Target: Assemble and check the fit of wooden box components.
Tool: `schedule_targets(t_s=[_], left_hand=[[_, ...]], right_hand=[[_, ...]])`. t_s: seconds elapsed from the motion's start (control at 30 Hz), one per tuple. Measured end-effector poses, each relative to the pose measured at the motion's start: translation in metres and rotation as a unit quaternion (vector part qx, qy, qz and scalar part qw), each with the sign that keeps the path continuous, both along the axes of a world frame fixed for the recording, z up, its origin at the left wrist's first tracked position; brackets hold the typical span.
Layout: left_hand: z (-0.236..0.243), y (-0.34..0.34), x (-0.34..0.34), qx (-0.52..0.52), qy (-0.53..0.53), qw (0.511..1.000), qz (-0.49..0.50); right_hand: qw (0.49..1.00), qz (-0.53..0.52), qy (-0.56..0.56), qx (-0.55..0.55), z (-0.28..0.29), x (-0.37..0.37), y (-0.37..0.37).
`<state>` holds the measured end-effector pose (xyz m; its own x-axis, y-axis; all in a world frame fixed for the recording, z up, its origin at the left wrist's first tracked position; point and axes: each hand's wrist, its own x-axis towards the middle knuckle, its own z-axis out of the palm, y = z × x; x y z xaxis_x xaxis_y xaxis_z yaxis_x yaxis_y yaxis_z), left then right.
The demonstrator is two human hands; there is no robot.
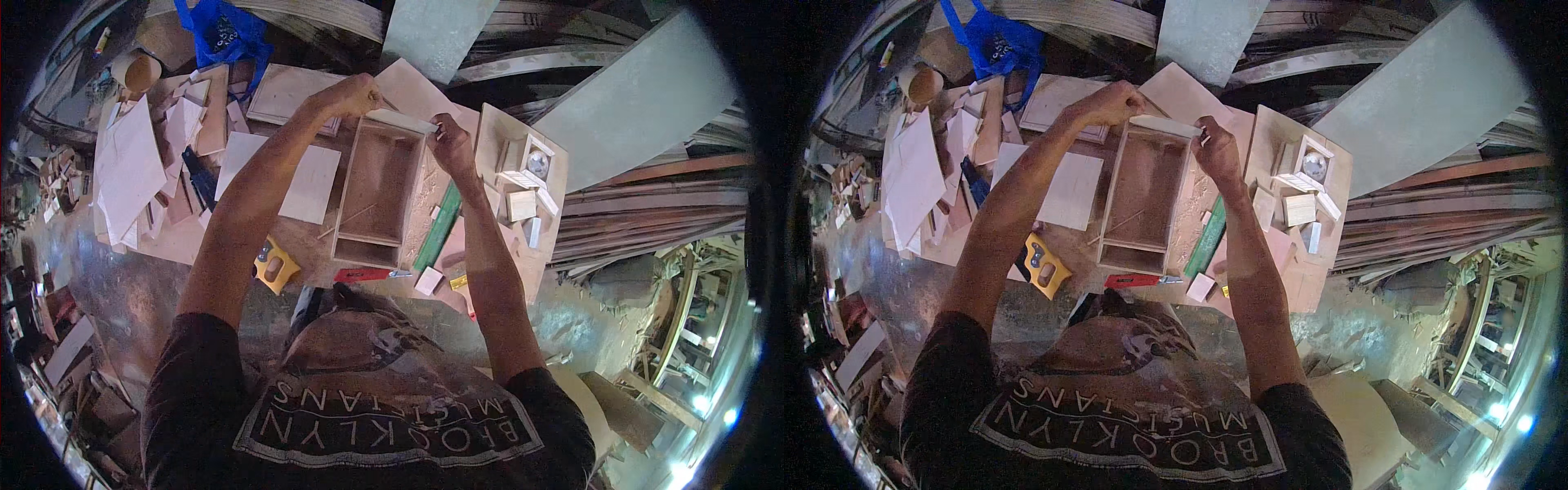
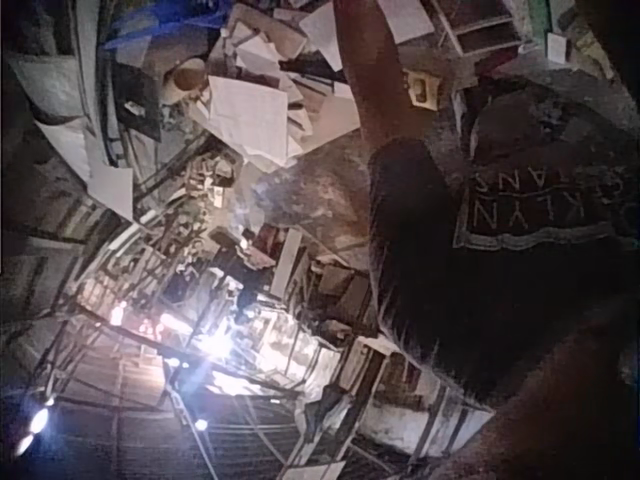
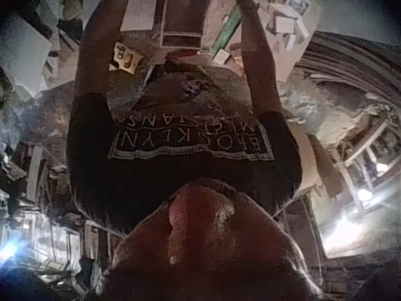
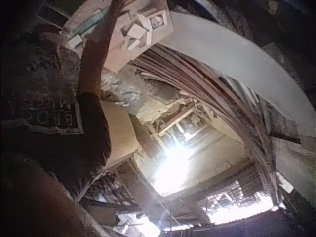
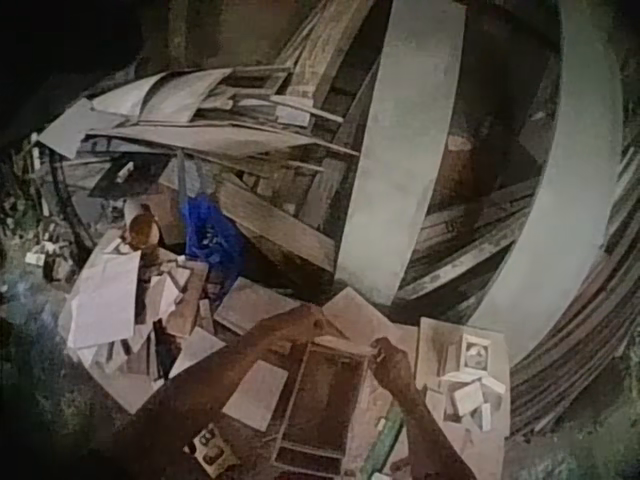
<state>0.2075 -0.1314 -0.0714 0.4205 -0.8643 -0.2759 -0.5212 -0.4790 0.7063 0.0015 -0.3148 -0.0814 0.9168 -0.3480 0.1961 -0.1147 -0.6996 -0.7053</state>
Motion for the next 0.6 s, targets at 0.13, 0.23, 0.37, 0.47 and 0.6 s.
schedule_targets(t_s=[0.13,0.23,0.37,0.47,0.6], left_hand=[[0.006,0.002,-0.012,-0.051,0.002,0.999,0.009],[0.017,-0.001,-0.016,-0.058,-0.028,0.998,-0.021],[0.019,0.0,-0.017,-0.019,-0.018,1.0,-0.007],[0.008,0.003,-0.013,-0.026,-0.003,1.0,0.004],[0.009,-0.001,-0.012,-0.054,-0.021,0.998,-0.028]], right_hand=[[1.0,0.004,-0.011,-0.001,-0.006,-0.003,-0.003],[0.999,0.009,-0.032,-0.004,-0.012,-0.004,-0.008],[1.0,0.01,-0.023,0.009,-0.01,-0.006,-0.006],[1.0,0.003,-0.007,0.004,-0.003,-0.004,0.001],[1.0,0.004,-0.004,0.014,-0.008,-0.007,-0.005]])
